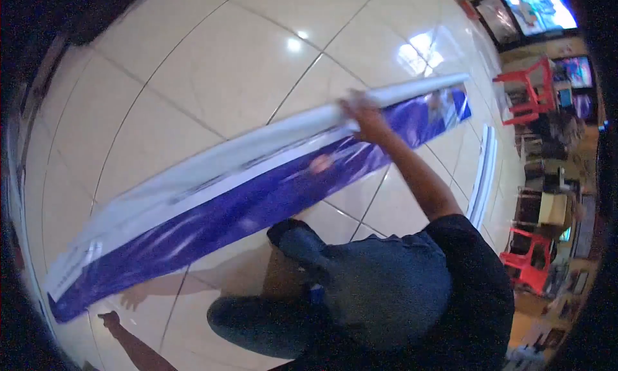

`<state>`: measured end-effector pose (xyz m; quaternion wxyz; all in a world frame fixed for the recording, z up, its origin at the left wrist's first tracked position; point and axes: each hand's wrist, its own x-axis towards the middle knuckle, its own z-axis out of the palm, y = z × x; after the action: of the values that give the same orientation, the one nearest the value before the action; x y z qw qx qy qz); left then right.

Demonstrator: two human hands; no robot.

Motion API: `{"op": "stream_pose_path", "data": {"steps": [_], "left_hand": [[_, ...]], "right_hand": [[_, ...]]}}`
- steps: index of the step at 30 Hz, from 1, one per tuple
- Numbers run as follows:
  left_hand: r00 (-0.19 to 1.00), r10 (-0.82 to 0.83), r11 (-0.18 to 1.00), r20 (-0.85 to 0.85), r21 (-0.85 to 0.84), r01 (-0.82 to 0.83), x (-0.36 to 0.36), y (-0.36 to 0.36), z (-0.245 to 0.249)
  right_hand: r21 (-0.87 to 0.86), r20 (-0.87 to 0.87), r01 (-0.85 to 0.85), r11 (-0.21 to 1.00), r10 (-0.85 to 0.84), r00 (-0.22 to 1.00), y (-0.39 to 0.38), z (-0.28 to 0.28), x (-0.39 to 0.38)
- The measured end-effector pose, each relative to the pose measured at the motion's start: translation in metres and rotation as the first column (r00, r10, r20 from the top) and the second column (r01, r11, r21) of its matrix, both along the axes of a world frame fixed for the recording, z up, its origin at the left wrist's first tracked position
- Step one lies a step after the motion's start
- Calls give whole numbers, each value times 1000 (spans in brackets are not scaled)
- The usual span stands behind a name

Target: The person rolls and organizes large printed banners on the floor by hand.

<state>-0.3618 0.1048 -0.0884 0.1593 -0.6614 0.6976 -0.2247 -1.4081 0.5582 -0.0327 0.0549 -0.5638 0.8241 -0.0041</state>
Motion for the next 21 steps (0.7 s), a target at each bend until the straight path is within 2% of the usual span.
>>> {"op": "stream_pose_path", "data": {"steps": [1, 2, 3, 4, 5, 6, 7, 8, 11, 12, 13, 14, 15, 16, 17, 19, 20, 21], "left_hand": [[997, 62, 998, 39, -20, -62, 15, 17, 8], [999, 43, 998, 20, -51, -42, 20, 30, 1], [998, -65, 994, -12, -91, 64, 21, 45, -12], [874, -404, 915, -269, -129, 383, 13, 58, -32], [867, -354, 932, -352, -57, 358, -11, 82, -55], [874, -242, 958, -422, 38, 284, -77, 117, -49], [857, -161, 963, -490, 112, 244, -144, 149, -42], [828, -90, 960, -553, 173, 221, -207, 171, -31], [693, 99, 933, -714, 309, 186, -378, 210, 11], [733, -38, 947, -679, 211, 244, -394, 218, -9], [536, -22, 963, -844, 127, 238, -425, 219, 6], [633, 79, 934, -770, 279, 223, -442, 222, 12], [651, 135, 913, -747, 349, 210, -453, 215, 38], [646, 179, 888, -742, 405, 219, -420, 225, 21], [624, 182, 892, -760, 394, 220, -400, 237, 6], [746, 89, 923, -660, 336, 188, -376, 236, 10], [749, 69, 924, -659, 326, 202, -370, 236, 11], [748, 115, 920, -653, 355, 168, -364, 241, 8]], "right_hand": [[170, -113, 151, 974, -133, 985, 17, 1, -5], [225, -118, 138, 964, -114, 986, 30, 2, -10], [313, -160, 137, 940, -90, 983, 28, 9, -7], [260, -68, 48, 964, -31, 997, 26, 0, -13], [245, 46, 27, 969, -39, 998, 8, 5, 4], [198, 15, -102, 975, 102, 995, -4, -10, 15], [215, 123, -195, 957, 171, 977, -28, -12, 35], [67, 159, -365, 929, 351, 923, -45, -28, 50], [-17, 83, -455, 890, 455, 887, -77, -61, 92], [-31, 60, -477, 878, 478, 876, -99, -67, 103], [-61, 113, -488, 871, 492, 863, -128, -53, 117], [-85, 116, -515, 853, 522, 845, -151, -61, 117], [-111, 18, -545, 831, 550, 835, -173, -72, 104], [-122, -110, -571, 812, 561, 821, -172, -102, 135], [-68, -14, -512, 856, 512, 859, -179, -78, 160], [-1, -65, -496, 868, 495, 867, -168, -70, 144], [46, -90, -474, 879, 477, 874, -162, -73, 140], [105, -31, -468, 877, 473, 880, -143, -72, 132]]}}
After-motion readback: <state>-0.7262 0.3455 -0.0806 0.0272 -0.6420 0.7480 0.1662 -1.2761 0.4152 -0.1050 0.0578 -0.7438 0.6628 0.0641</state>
